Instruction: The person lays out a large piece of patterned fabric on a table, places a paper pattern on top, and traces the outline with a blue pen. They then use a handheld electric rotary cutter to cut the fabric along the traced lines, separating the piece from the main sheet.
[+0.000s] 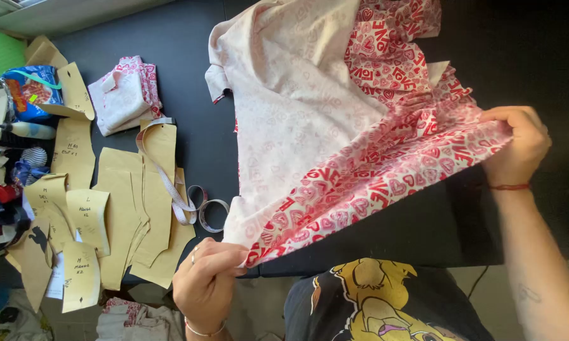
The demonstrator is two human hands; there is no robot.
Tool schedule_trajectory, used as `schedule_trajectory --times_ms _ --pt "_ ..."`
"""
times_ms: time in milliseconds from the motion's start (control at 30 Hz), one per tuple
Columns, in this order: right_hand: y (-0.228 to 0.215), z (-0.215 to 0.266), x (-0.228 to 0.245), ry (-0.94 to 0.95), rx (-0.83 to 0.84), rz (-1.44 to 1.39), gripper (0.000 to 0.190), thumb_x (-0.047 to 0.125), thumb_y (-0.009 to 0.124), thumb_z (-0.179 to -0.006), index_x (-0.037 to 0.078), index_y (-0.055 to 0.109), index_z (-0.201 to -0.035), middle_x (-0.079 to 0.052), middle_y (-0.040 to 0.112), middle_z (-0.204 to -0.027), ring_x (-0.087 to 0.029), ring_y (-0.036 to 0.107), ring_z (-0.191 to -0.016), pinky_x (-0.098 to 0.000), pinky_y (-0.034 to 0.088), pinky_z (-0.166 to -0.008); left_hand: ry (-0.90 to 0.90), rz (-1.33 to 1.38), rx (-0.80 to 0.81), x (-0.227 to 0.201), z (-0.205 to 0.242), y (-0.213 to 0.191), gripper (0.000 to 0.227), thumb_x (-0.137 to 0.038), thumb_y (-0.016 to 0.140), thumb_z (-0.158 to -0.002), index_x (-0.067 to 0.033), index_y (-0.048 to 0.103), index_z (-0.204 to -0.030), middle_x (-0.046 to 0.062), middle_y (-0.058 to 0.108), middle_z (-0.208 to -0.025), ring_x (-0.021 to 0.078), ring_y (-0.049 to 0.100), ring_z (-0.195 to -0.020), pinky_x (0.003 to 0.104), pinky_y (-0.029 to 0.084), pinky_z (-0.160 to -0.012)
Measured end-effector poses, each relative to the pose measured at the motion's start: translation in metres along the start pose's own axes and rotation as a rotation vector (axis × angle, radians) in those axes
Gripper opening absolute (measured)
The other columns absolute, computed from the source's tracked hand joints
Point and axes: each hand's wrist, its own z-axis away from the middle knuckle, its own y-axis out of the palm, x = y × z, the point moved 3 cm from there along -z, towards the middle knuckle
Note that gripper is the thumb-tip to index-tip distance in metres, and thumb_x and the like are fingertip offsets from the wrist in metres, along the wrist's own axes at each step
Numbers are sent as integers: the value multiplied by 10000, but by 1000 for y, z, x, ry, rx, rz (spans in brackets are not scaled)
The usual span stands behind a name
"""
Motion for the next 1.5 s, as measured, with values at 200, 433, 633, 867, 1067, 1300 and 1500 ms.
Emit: schedule_trajectory --times_ms 200,433,633,867,1067,1300,1500 --pt "-21 -4 -34 516 860 74 294 -3 492 -682 137 685 -856 11 668 -885 -116 566 -744 -208 368 -726 -312 -89 419 46 40 3 119 -28 528 -770 -110 611 -790 -12 609 -662 121 528 -572 226 401 -546" --pt "16 -43 -39 211 837 103 180 40 476 -739 108 643 -739 -4 625 -779 -153 542 -723 -258 378 -745 -810 -362 714 123 126 11 148 -294 672 -687 -211 592 -780 -67 580 -692 106 522 -654 234 384 -575" --pt "89 -63 14 34 888 -180 230 -22 483 -802 38 602 -990 -103 540 -1067 -200 551 -898 -301 400 -907 -600 -519 691 149 166 16 130 -331 629 -709 -239 586 -789 31 612 -665 248 529 -645 366 370 -701" --pt "124 -60 -4 131 965 250 66 175 670 -742 128 642 -779 -61 562 -952 -251 564 -812 -392 446 -710 -587 -436 697 146 171 18 127 -249 671 -694 -207 609 -797 -37 597 -700 237 456 -570 334 373 -589" --pt "91 -55 -6 11 771 146 71 69 511 -873 100 574 -885 -75 608 -974 -319 568 -802 -438 433 -658 -597 -413 703 145 170 22 140 -229 674 -688 -200 619 -813 -61 627 -742 217 482 -588 324 376 -597" --pt "-26 -41 73 -393 71 -188 179 -324 479 -971 -161 496 -898 -326 562 -969 -444 514 -924 -483 424 -909 -623 -441 741 148 175 21 141 -207 664 -692 -228 624 -826 -46 605 -721 231 459 -585 325 371 -594" --pt "-18 11 -1 -183 325 7 336 -215 559 -760 -25 653 -1021 -201 536 -1051 -309 542 -954 -362 452 -858 -539 -505 704 149 180 25 128 -214 653 -691 -226 623 -814 -36 598 -741 236 533 -678 361 367 -743"
